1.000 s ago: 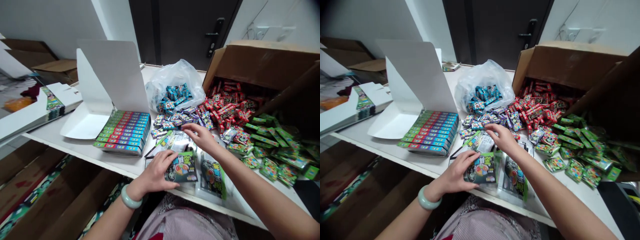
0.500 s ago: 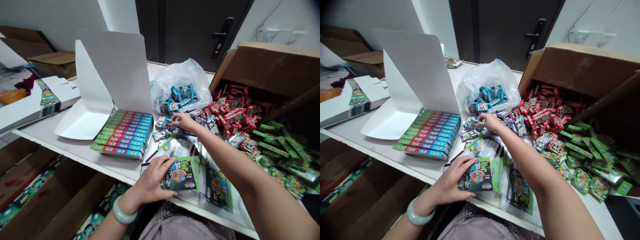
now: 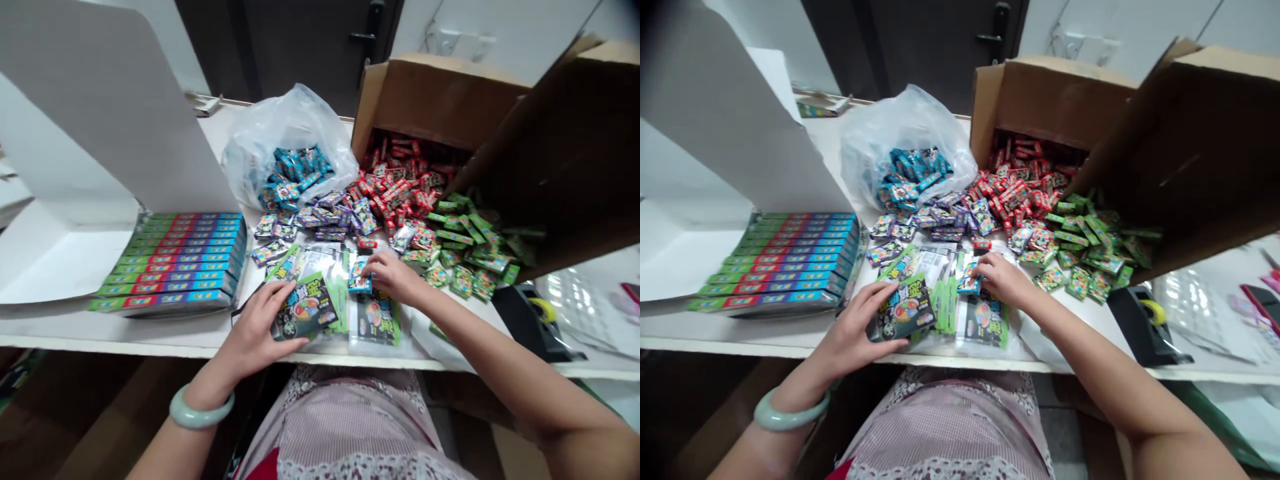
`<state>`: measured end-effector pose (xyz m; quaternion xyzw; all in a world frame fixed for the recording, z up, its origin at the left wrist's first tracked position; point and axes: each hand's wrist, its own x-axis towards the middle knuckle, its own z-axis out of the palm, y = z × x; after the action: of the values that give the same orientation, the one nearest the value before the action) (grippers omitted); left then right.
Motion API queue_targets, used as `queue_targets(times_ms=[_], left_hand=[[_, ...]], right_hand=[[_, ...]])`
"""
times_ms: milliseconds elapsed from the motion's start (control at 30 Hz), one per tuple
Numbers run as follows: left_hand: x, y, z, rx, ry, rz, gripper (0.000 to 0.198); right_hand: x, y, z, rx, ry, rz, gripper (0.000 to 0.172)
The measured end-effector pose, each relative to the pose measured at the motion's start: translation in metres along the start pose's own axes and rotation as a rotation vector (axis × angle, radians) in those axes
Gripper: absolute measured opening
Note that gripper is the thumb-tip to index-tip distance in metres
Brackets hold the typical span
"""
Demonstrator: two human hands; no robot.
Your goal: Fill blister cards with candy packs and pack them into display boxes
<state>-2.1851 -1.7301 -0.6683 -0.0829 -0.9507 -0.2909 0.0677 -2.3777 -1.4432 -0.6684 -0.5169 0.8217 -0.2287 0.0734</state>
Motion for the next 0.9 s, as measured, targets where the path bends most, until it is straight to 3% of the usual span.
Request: queue_targets(times_ms=[100, 200, 300, 333, 433, 567, 733, 900], left_hand=[[0.008, 0.002, -0.001, 0.031, -0.008, 0.01, 0.084], [0.012, 0.007, -0.001, 0.056, -0.007, 0.011, 0.084], [0.014, 0.014, 0.001, 0.045, -0.025, 0.017, 0.084], [0.014, 0.016, 0.002, 0.041, -0.035, 0.018, 0.084], [0.013, 0.016, 0.003, 0.05, -0.048, 0.007, 0.083], [0.011, 0.014, 0.005, 0.055, -0.043, 0.021, 0.085], [0.018, 0.02, 0.011, 0.018, -0.018, 0.109, 0.089], [0.017, 0.028, 0.01, 0.025, -0.04, 0.18, 0.091]], right_hand=[[-0.021, 0.001, 0.0, -0.055, -0.109, 0.029, 0.04], [-0.023, -0.007, 0.0, -0.1, -0.025, 0.187, 0.044], [-0.015, -0.017, 0.007, -0.1, -0.036, 0.298, 0.081], [-0.013, -0.019, 0.01, -0.081, -0.05, 0.304, 0.085], [-0.013, -0.024, 0.012, -0.016, 0.038, 0.286, 0.068], [-0.025, -0.039, -0.012, -0.02, 0.285, 0.209, 0.061], [-0.027, -0.067, -0.044, -0.142, 0.027, -0.036, 0.06], [-0.019, -0.077, -0.044, -0.16, -0.146, -0.149, 0.059]])
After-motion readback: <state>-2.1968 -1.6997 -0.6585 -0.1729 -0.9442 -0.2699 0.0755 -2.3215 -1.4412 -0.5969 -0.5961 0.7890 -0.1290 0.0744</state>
